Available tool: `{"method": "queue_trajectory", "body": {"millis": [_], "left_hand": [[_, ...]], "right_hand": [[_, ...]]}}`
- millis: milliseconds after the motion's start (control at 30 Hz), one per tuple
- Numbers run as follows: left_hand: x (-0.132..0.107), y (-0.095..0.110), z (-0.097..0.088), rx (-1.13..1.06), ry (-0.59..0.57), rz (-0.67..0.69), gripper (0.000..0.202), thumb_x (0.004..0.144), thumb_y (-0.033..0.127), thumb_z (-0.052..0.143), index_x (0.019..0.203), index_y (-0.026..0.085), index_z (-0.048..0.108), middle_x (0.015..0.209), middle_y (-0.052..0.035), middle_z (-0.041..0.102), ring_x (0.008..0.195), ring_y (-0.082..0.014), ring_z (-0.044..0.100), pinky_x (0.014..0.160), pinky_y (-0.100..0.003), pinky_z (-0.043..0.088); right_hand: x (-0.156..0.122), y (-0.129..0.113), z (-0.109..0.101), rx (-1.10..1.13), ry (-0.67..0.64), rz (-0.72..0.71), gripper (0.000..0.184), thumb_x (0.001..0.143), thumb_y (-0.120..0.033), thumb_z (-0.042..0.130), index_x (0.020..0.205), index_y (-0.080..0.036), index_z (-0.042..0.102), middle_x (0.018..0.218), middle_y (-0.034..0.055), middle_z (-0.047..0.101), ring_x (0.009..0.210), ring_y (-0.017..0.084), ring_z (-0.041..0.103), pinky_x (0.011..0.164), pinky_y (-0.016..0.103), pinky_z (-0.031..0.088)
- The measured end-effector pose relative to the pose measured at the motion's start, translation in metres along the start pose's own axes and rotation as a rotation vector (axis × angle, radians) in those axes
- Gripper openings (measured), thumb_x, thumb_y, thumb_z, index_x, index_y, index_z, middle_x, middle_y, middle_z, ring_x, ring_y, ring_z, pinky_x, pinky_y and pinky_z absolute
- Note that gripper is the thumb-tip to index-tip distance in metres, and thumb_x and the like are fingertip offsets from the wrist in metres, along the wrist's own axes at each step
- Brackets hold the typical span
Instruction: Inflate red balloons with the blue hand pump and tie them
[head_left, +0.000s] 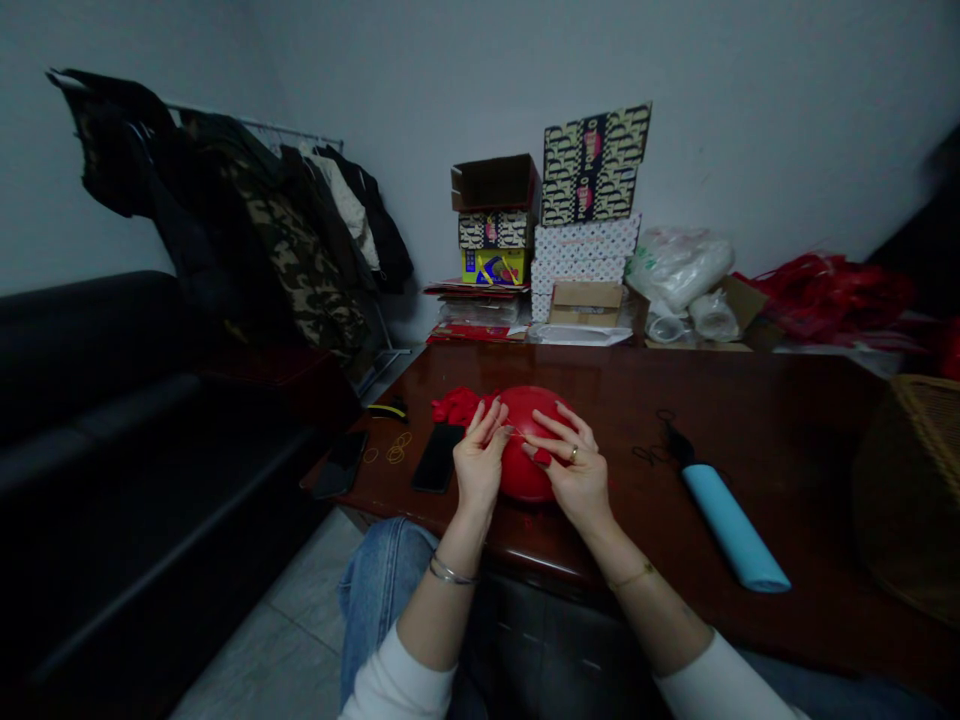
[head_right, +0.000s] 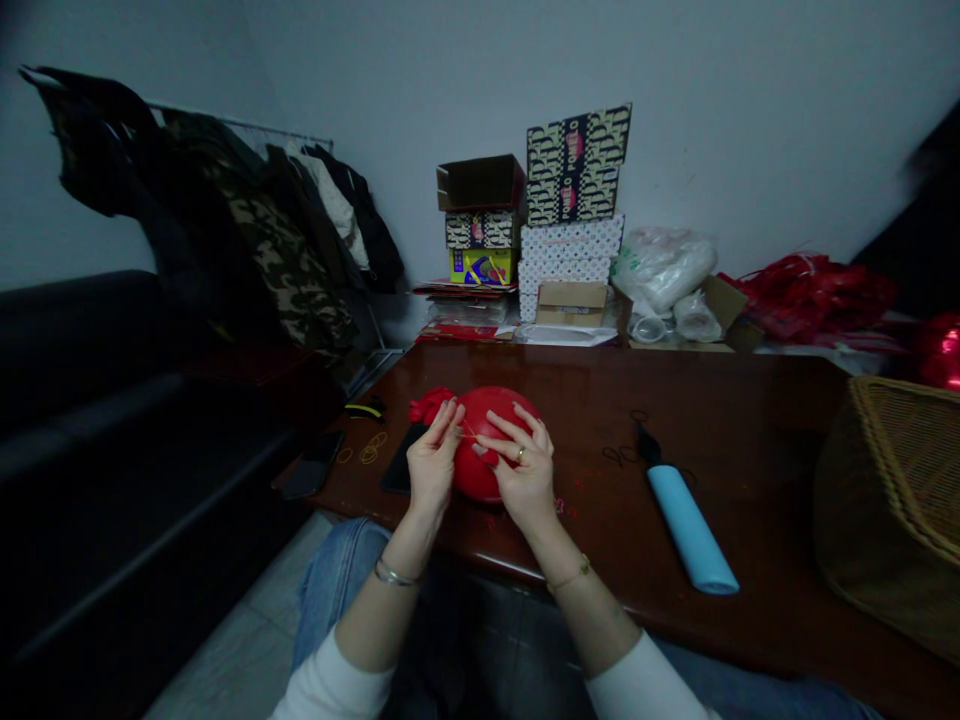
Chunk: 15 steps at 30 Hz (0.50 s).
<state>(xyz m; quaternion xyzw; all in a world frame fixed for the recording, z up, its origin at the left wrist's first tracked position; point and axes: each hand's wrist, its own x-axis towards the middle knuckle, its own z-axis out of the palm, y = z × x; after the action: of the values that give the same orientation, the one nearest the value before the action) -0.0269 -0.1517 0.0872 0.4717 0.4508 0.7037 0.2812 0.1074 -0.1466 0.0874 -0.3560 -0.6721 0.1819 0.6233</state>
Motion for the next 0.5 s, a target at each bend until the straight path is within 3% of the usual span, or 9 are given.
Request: {"method": "queue_trajectory", "body": {"millis": [233,400,500], "left_hand": [[0.000,0.004,0.005,-0.053,0.151,-0.028,0.035,0.083,0.035,0.067,0.117,0.026,0.066,0.128,-0.0050,0.061,0.126,-0.0218,0.052,0.108,-0.043,0.038],[0.005,0.000,0.014,-0.263,0.282,-0.179,0.043,0.081,0.033,0.069,0.123,0.020,0.063,0.112,-0.0091,0.070,0.106,-0.0213,0.065,0.100,-0.040,0.048],[0.003,-0.001,0.013,-0.201,0.276,-0.165,0.040,0.084,0.034,0.065,0.122,0.021,0.063,0.112,-0.0101,0.070,0.109,-0.0232,0.064,0.101,-0.043,0.046]], "right_hand": [[0.000,0.005,0.001,-0.044,-0.079,0.130,0.009,0.077,-0.036,0.068,0.083,-0.033,0.074,0.109,0.0010,0.072,0.121,0.025,0.050,0.105,0.056,0.031],[-0.005,0.001,0.003,-0.018,-0.034,0.001,0.008,0.078,-0.030,0.068,0.082,-0.034,0.074,0.108,-0.0015,0.072,0.121,0.023,0.052,0.110,0.056,0.026],[-0.005,0.000,0.005,0.019,-0.016,0.006,0.009,0.078,-0.031,0.068,0.083,-0.035,0.074,0.107,-0.0015,0.072,0.120,0.023,0.052,0.110,0.056,0.027]]}}
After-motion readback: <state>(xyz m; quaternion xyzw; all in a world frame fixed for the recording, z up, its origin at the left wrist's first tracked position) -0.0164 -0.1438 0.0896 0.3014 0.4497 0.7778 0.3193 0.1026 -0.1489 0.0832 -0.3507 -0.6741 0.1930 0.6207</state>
